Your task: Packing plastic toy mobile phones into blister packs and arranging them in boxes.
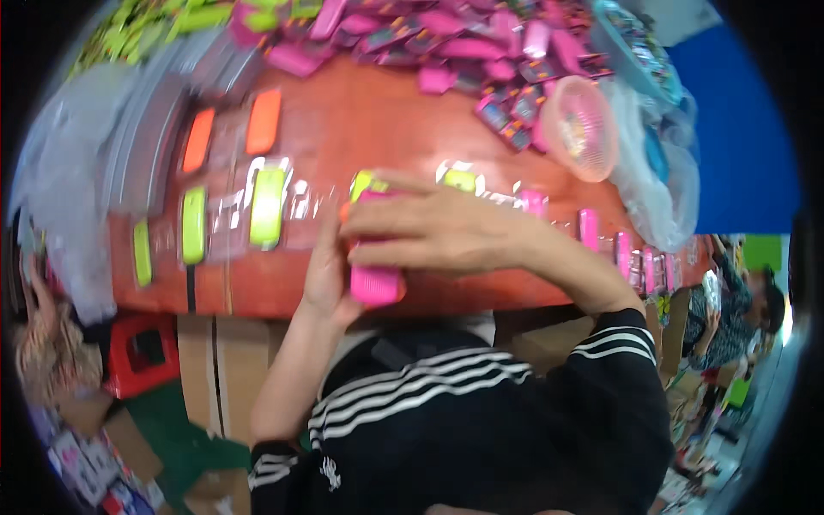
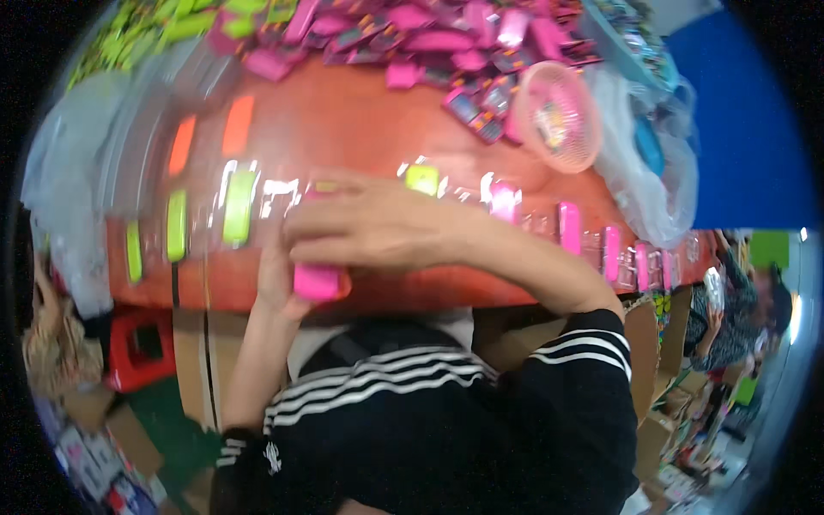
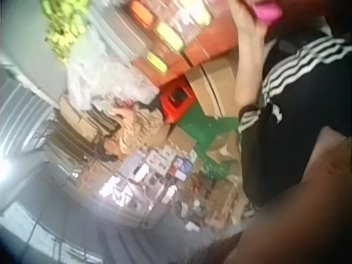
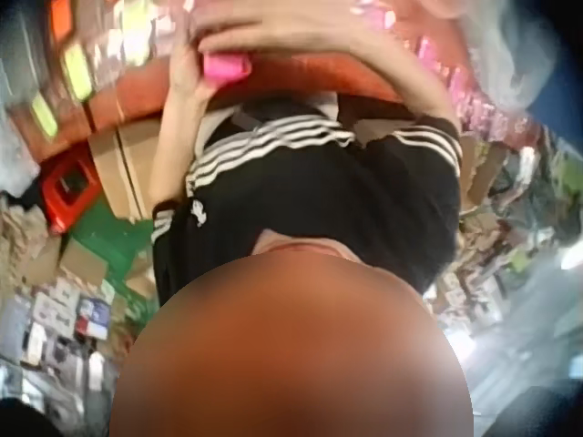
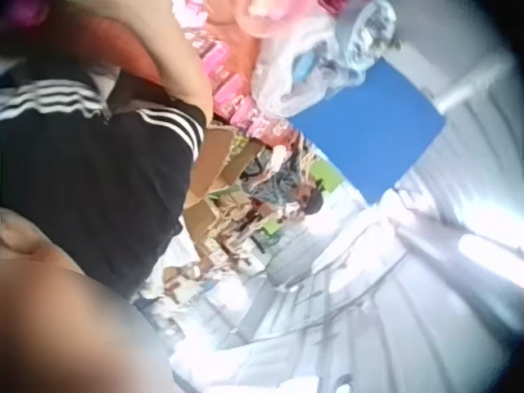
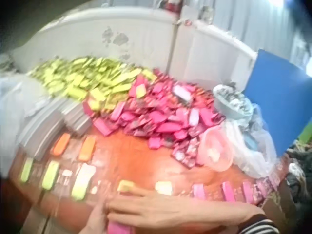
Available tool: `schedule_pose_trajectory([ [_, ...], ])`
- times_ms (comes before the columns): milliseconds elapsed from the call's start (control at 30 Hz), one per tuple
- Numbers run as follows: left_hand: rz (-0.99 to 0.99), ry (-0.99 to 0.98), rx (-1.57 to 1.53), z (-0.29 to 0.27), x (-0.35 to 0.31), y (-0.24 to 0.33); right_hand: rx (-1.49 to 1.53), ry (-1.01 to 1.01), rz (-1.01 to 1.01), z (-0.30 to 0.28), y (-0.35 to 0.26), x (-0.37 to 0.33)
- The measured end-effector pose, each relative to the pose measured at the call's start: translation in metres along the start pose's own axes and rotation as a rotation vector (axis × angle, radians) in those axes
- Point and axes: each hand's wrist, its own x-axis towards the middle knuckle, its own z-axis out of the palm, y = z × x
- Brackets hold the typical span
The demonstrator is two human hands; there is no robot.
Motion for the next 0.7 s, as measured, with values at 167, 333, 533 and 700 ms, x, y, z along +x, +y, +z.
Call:
schedule_pose_trajectory([
  [167,-0.034,0.035,-0.065,-0.012,-0.020,-0.010,0.250,0.237,0.299,0.006,-0.007,-0.011],
  [333,0.049,0.055,-0.049,-0.025,-0.042,-0.018,0.470,0.273,0.698,0.032,-0.026,-0.008],
  [533,0.245,0.173,-0.084,-0.032,-0.057,-0.013,0.347,0.170,0.735,0.045,-0.062,0.019],
  [700,0.344,0.155,-0.150,-0.028,-0.055,-0.008,0.261,0.112,0.754,0.069,-0.067,0.028],
])
